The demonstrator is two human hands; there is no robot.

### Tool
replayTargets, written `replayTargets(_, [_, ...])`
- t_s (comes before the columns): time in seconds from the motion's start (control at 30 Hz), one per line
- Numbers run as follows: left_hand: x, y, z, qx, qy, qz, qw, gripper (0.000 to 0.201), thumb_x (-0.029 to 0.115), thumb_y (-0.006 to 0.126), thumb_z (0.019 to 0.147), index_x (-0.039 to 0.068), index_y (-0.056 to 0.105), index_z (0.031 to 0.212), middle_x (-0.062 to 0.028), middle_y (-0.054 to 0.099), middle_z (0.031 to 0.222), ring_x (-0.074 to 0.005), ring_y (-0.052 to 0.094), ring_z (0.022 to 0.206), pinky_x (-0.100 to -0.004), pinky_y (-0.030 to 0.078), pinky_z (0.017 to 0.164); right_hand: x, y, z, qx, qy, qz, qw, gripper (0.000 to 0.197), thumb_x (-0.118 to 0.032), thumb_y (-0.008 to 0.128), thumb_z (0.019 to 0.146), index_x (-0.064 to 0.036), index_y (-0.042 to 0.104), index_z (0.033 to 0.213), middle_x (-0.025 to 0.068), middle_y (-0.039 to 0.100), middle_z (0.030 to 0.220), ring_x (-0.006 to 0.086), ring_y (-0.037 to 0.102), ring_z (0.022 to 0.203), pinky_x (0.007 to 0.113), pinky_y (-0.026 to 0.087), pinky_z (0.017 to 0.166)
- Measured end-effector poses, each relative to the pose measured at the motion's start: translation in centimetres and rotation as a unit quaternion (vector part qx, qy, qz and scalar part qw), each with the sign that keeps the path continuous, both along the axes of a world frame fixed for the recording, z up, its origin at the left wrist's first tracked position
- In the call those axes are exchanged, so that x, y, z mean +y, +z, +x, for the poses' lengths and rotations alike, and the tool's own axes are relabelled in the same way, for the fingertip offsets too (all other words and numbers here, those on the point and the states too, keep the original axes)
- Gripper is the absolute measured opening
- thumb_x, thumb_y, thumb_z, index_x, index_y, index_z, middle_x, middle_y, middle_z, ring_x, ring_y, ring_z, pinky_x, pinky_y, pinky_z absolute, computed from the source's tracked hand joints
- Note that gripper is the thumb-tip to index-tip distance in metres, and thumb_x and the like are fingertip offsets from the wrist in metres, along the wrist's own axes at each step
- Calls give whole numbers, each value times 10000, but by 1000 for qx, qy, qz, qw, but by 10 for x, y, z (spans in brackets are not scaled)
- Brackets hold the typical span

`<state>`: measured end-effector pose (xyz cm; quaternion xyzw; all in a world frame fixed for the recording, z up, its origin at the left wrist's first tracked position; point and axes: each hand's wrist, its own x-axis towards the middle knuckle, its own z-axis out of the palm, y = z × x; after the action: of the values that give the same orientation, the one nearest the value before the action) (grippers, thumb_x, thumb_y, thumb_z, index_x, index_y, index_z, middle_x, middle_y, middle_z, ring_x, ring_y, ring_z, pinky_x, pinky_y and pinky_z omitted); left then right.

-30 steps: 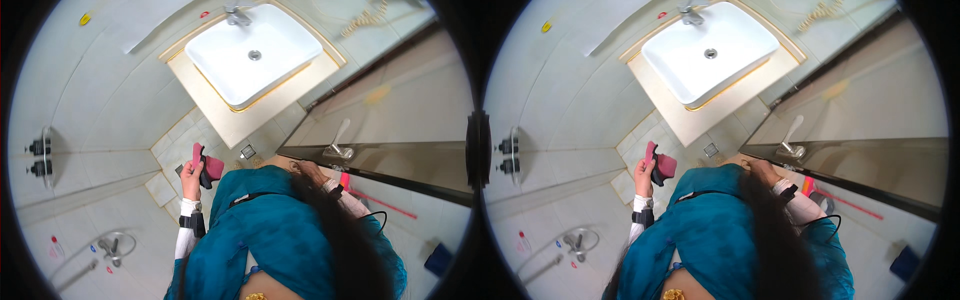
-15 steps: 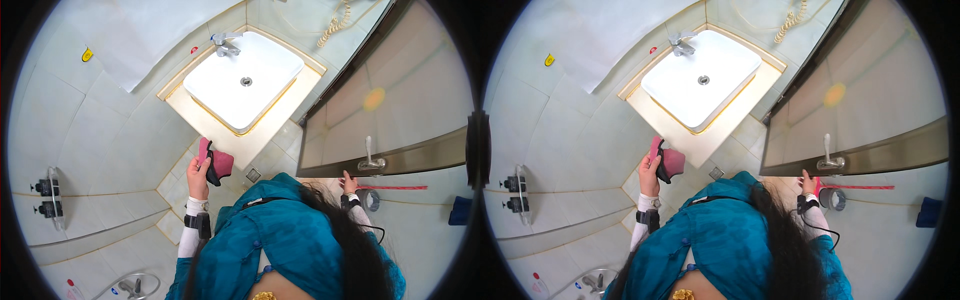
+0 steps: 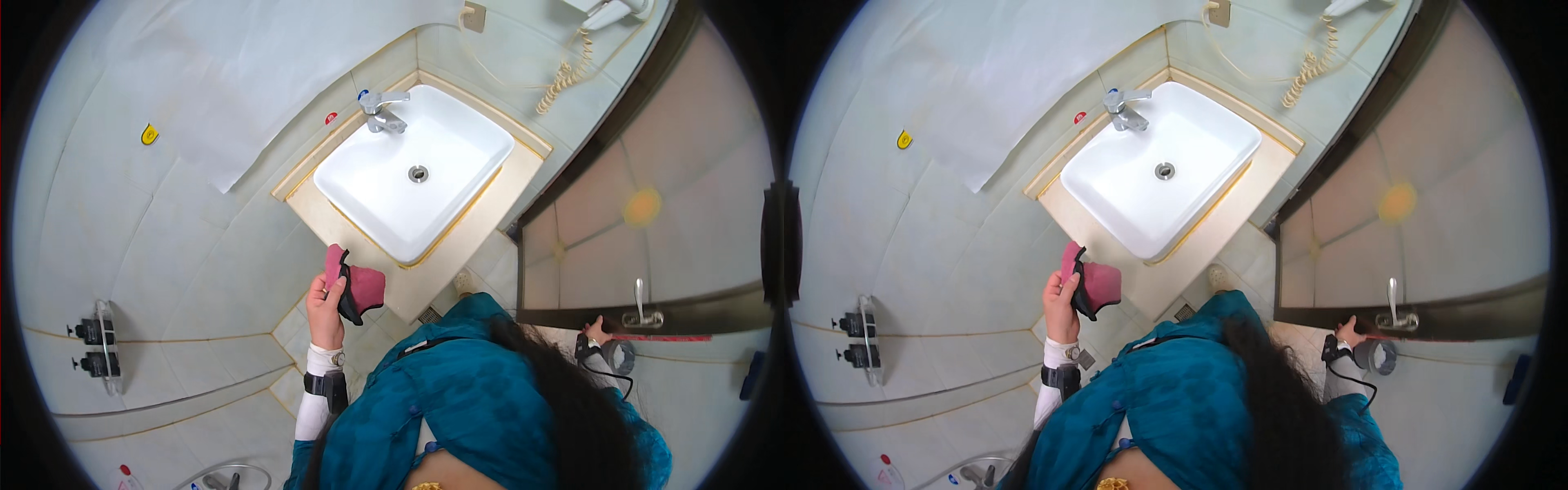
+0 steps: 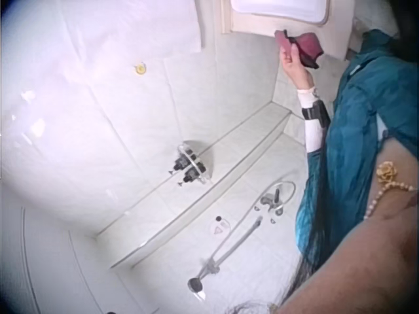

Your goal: Clean soap dispensers and a corner shelf with a cloth in a sink.

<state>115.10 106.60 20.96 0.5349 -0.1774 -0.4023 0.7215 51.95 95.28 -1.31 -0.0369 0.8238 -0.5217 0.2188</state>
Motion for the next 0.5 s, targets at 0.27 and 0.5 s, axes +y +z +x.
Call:
replayTargets(0.27, [-123, 17, -18, -30, 24, 27, 999, 96, 48, 618, 907, 29, 627, 1000, -8, 670, 906, -65, 599, 778, -211, 464, 725, -20, -125, -53, 373, -59, 256, 890, 1147, -808, 705, 449, 69, 525, 1166, 241, 622, 1035, 363, 634, 900, 464, 520, 740])
replayTargets(0.5, [-239, 1, -45, -4, -19, 92, 996, 131, 76, 630, 905, 31, 623, 1029, 20, 647, 876, -49, 570, 759, -200, 446, 705, -94, -136, 23, 194, 272, 475, 814, 889, -666, 703, 603, 41, 566, 1125, 210, 642, 979, 324, 638, 854, 425, 511, 737])
